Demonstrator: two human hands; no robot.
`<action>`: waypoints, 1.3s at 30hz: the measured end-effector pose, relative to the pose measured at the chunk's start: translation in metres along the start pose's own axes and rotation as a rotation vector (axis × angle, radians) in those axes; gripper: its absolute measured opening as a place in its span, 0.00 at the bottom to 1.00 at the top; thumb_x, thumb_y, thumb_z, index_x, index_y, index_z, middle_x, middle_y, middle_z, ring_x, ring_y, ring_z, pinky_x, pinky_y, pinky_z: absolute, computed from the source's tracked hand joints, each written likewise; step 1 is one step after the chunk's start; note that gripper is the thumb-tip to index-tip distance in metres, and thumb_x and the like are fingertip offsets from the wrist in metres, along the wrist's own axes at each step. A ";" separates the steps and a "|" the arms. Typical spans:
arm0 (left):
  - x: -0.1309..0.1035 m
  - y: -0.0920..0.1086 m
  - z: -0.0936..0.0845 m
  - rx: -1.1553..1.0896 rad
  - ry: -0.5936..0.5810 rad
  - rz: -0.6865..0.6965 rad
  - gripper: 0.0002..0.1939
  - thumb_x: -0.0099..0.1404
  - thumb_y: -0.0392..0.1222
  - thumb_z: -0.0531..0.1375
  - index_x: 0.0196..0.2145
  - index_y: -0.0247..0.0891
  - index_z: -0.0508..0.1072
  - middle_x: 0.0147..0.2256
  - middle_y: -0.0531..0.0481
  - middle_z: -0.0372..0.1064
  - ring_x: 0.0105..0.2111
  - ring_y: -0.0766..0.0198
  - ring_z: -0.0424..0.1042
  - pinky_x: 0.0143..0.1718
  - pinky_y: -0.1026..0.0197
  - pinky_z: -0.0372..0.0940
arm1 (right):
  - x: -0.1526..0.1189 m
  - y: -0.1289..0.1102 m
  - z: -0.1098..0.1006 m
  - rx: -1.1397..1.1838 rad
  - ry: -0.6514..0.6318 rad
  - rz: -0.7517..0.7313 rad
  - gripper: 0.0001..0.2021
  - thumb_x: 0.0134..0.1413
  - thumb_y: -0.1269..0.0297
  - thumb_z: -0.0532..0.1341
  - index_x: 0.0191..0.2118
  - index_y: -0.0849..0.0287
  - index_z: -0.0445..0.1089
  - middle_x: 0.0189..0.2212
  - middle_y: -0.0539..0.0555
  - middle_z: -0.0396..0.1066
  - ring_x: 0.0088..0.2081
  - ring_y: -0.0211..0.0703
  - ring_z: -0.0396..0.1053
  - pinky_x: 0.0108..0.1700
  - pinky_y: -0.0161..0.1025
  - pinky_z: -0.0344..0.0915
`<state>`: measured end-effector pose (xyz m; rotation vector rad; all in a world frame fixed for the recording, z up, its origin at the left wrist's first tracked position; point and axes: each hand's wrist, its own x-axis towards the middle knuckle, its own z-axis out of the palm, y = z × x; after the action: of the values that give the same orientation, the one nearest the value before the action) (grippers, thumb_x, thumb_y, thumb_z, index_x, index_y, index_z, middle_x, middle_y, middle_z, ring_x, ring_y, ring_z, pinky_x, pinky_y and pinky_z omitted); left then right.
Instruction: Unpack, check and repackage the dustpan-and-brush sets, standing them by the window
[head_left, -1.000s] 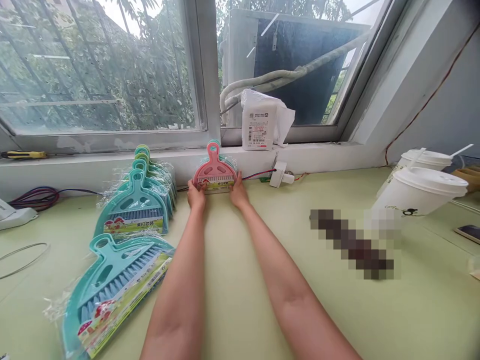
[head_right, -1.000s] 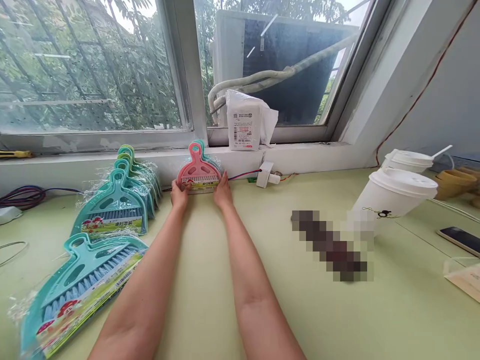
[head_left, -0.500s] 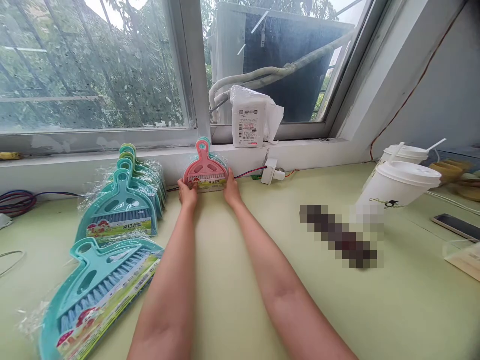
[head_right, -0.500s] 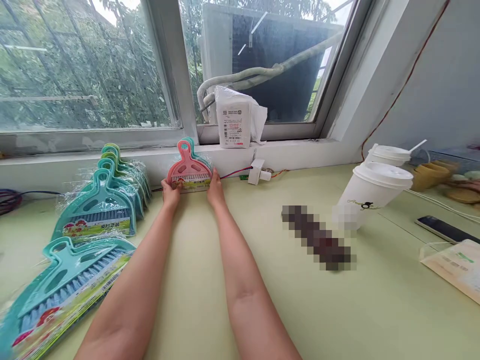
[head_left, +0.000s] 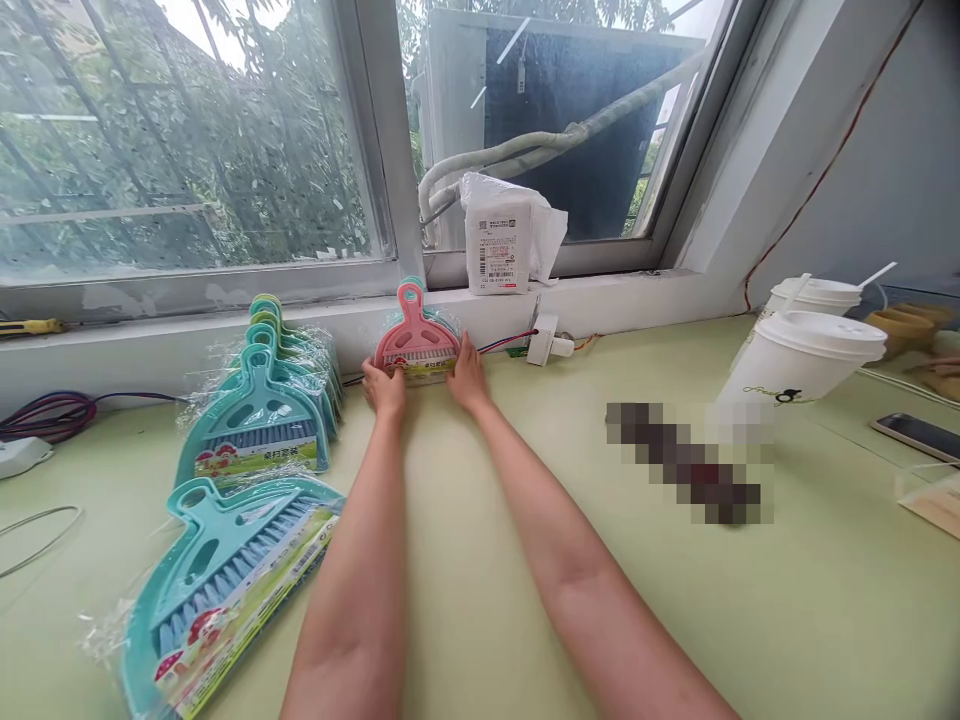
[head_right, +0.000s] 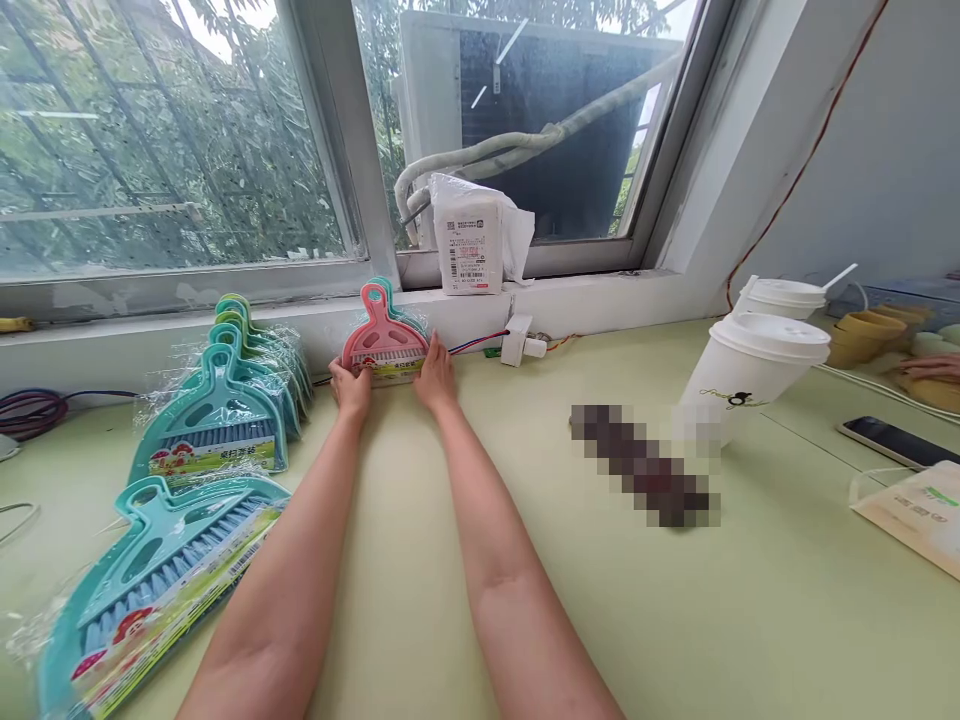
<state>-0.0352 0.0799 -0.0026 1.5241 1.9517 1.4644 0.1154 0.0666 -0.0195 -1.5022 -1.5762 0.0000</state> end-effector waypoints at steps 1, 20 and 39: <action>-0.002 0.001 0.000 0.012 0.021 0.026 0.32 0.60 0.40 0.58 0.59 0.29 0.54 0.57 0.33 0.59 0.58 0.45 0.58 0.56 0.47 0.55 | -0.001 -0.001 0.000 -0.008 -0.005 -0.004 0.42 0.49 0.76 0.51 0.68 0.70 0.33 0.62 0.68 0.50 0.64 0.55 0.47 0.61 0.51 0.53; -0.007 0.003 -0.005 -0.018 0.204 0.226 0.34 0.66 0.42 0.51 0.66 0.30 0.46 0.60 0.33 0.53 0.61 0.50 0.51 0.63 0.48 0.45 | 0.003 -0.002 -0.003 -0.037 0.158 -0.022 0.31 0.67 0.57 0.41 0.69 0.67 0.36 0.66 0.67 0.43 0.66 0.50 0.43 0.61 0.49 0.53; -0.139 0.042 -0.086 0.179 0.248 0.565 0.27 0.63 0.33 0.49 0.60 0.34 0.59 0.65 0.36 0.44 0.67 0.52 0.38 0.64 0.37 0.26 | -0.130 -0.051 -0.101 -0.269 -0.070 -0.225 0.24 0.57 0.75 0.49 0.60 0.60 0.60 0.63 0.58 0.53 0.66 0.46 0.43 0.64 0.48 0.47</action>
<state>-0.0144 -0.0859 0.0223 2.2008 1.9147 1.8017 0.1128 -0.1051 -0.0105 -1.5309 -1.8518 -0.3018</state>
